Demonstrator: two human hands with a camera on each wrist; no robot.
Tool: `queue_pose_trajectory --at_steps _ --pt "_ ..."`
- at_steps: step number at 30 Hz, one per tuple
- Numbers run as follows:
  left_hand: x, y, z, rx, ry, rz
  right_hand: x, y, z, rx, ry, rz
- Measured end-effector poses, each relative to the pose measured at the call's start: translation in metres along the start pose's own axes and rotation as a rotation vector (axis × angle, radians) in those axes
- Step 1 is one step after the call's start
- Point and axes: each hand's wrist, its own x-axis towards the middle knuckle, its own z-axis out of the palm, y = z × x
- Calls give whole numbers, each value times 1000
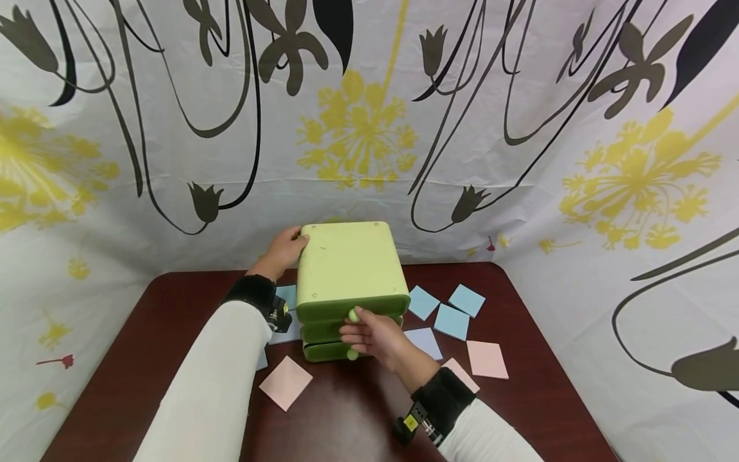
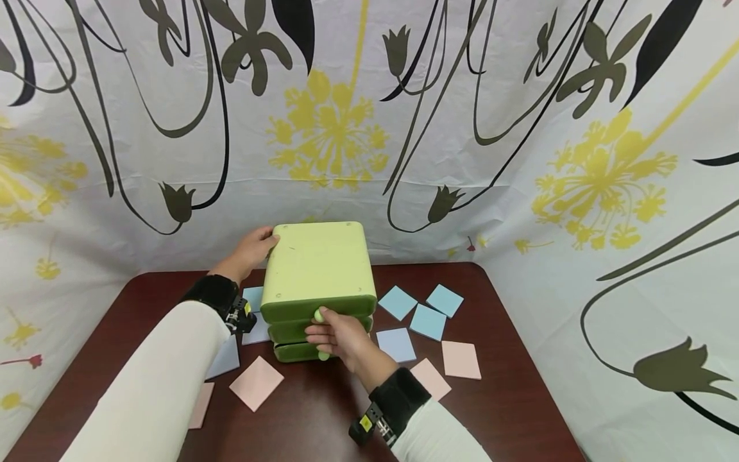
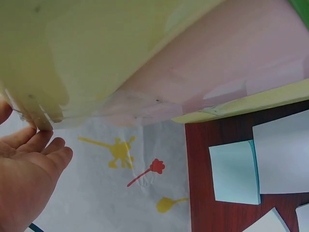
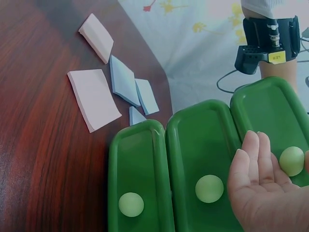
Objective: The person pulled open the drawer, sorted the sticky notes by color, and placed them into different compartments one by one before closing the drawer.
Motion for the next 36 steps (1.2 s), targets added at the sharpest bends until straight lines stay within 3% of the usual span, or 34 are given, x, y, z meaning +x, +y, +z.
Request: queue_pose_trajectory --at_steps 10,19,36 --pt "-1 -1 -3 69 -28 13 -3 4 0 16 12 -21" --pt "2 -3 -5 57 -56 32 -11 9 0 23 9 -22" --pt "-3 1 -5 104 -50 39 -35 18 -1 -56 -12 -36"
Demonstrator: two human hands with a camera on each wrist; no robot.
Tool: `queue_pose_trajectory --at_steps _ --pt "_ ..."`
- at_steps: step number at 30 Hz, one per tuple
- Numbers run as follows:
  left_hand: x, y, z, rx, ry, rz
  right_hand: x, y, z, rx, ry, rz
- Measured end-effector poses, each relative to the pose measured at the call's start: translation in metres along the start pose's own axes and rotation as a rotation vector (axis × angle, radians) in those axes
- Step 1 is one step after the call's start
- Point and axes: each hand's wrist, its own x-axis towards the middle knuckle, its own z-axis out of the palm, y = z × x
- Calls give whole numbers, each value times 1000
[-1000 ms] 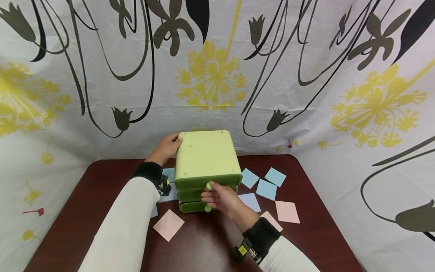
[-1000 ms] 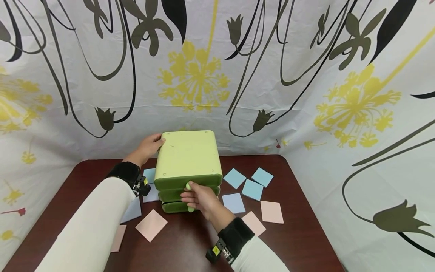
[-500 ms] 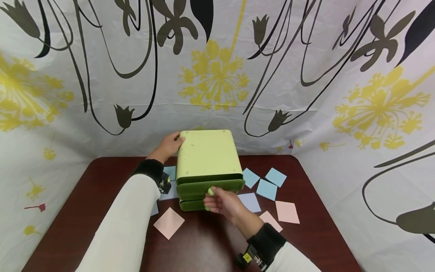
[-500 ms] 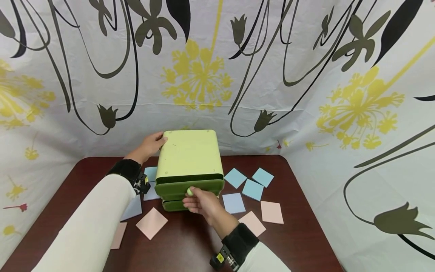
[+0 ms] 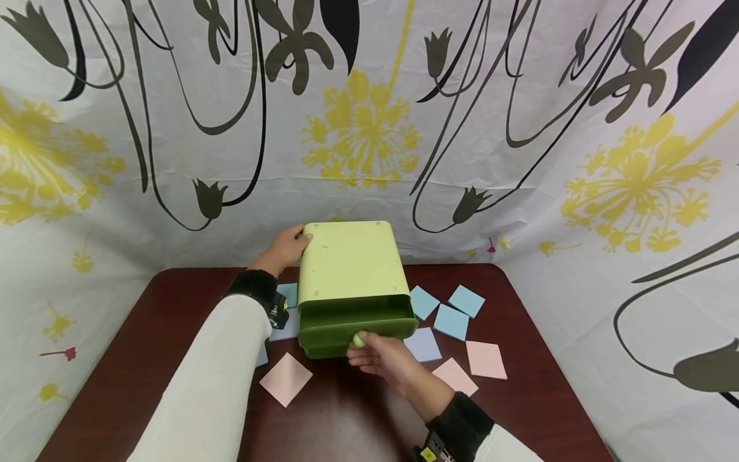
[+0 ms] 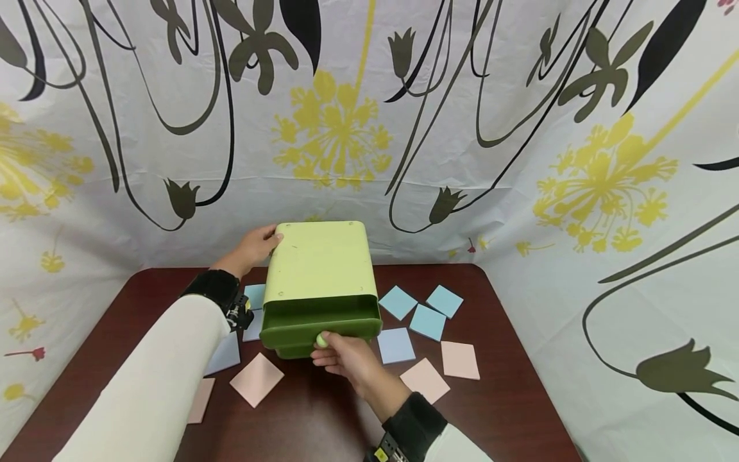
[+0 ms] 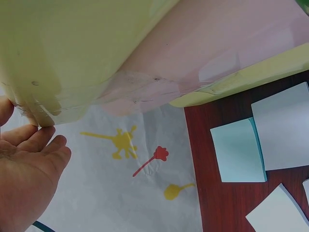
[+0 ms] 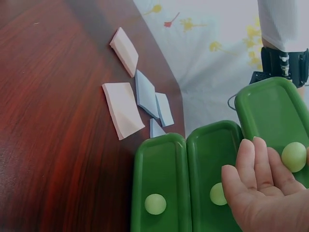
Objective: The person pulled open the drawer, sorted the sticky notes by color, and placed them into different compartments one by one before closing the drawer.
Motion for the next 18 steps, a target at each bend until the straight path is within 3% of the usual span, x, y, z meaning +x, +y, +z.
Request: queue_pose_trajectory --at_steps 18 --pt "0 0 0 -28 -16 -4 -18 10 0 -29 -13 6"
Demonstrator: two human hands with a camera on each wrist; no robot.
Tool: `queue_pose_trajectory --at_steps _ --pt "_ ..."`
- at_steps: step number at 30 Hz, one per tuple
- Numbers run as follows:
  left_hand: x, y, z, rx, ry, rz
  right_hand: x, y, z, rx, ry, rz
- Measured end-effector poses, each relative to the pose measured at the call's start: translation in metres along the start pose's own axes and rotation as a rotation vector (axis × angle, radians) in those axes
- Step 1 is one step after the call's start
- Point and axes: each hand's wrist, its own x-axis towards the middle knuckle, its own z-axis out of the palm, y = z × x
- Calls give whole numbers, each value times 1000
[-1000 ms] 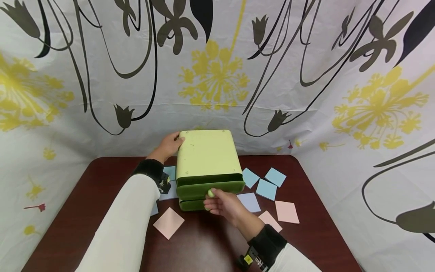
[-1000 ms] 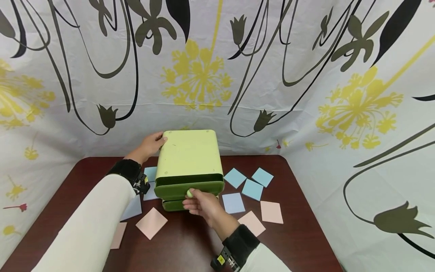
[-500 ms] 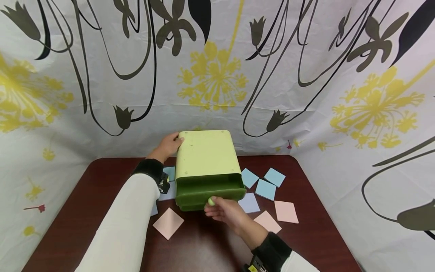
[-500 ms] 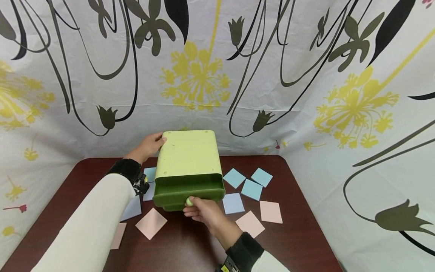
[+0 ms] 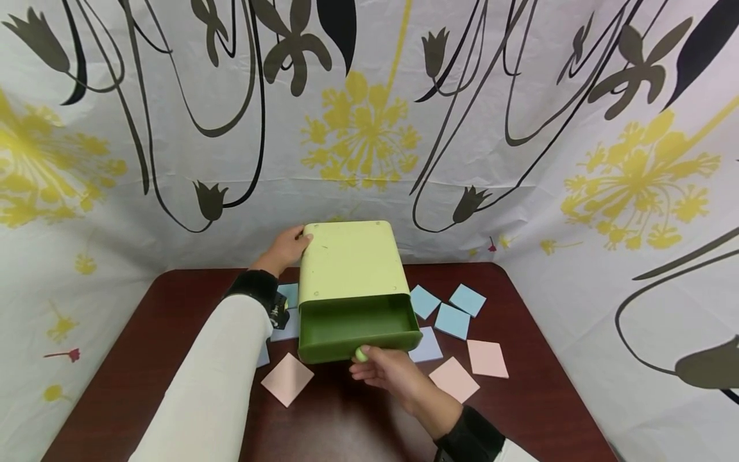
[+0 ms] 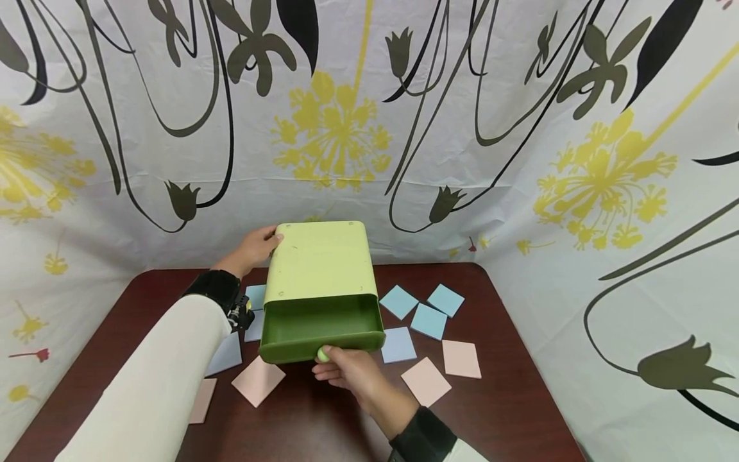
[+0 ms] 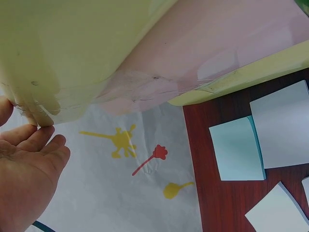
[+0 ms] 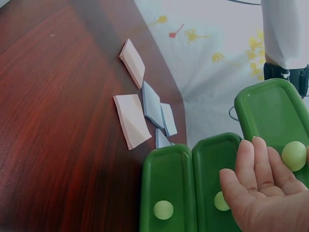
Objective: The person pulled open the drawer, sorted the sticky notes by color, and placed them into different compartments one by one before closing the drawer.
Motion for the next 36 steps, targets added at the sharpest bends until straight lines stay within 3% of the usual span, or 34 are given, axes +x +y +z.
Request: queue_pose_trajectory --at_steps 36 --pt "-2 2 2 48 8 2 -20 7 0 -14 -24 -21"
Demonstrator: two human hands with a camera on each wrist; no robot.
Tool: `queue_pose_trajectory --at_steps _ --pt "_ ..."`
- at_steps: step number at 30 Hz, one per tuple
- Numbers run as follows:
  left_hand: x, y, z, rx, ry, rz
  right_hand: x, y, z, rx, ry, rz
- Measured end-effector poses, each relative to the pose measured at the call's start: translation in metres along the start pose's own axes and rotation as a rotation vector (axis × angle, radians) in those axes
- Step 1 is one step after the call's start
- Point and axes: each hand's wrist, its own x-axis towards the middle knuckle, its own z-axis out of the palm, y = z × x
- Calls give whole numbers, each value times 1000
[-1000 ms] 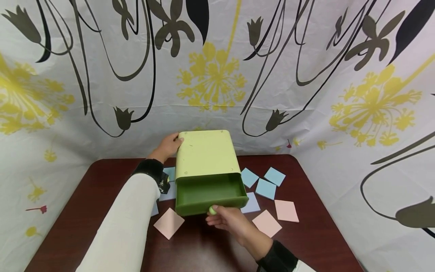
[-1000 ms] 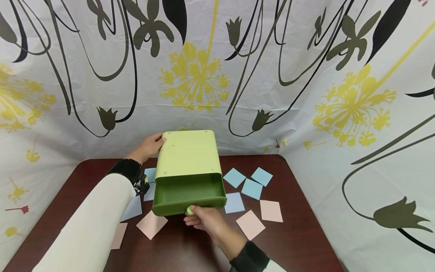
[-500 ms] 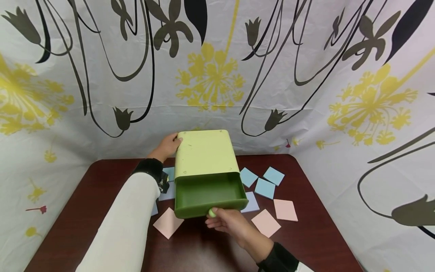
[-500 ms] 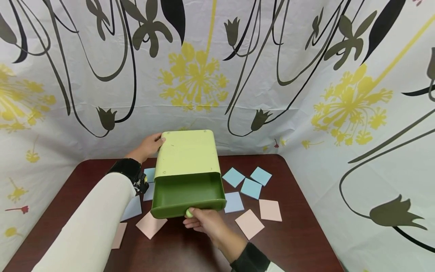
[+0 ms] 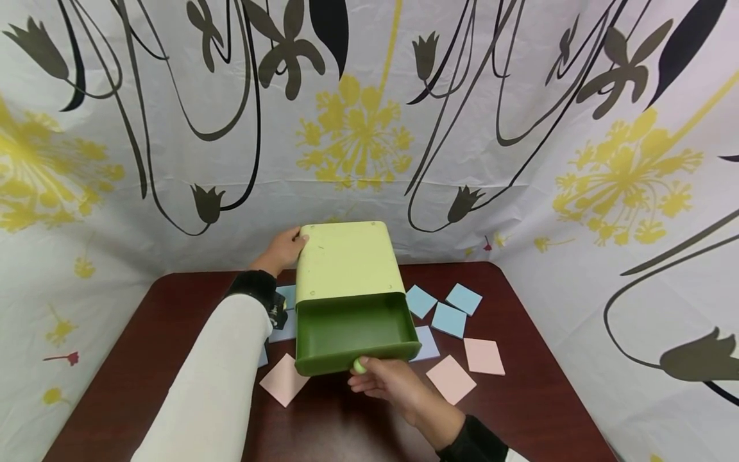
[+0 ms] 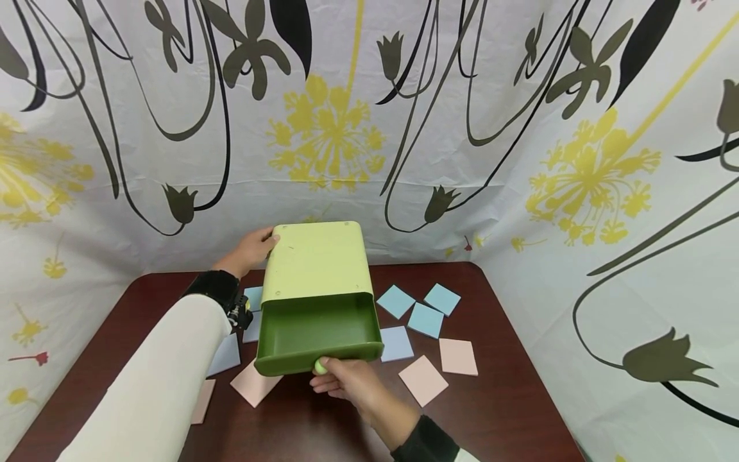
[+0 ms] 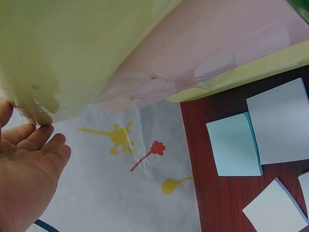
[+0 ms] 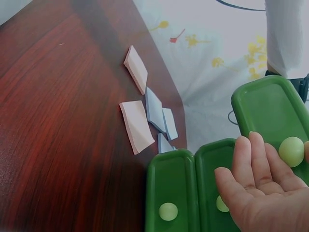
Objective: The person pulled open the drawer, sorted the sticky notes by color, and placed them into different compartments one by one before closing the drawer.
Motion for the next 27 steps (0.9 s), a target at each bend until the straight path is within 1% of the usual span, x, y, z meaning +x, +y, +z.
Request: queue_pose_trajectory --at_steps 6,12,19,23,27 --pt "-1 2 1 -15 -5 8 -3 1 1 -11 -1 16" --pt "-6 3 2 -29 -9 12 -3 4 1 -14 -11 30" --pt "-13 -5 1 -60 11 -11 -2 7 0 -26 -37 32" --pt "-22 -13 -3 -14 32 -31 -4 8 -6 -61 -52 35" --pt "-30 -27 -7 75 77 -54 -6 10 -21 -106 -70 28"
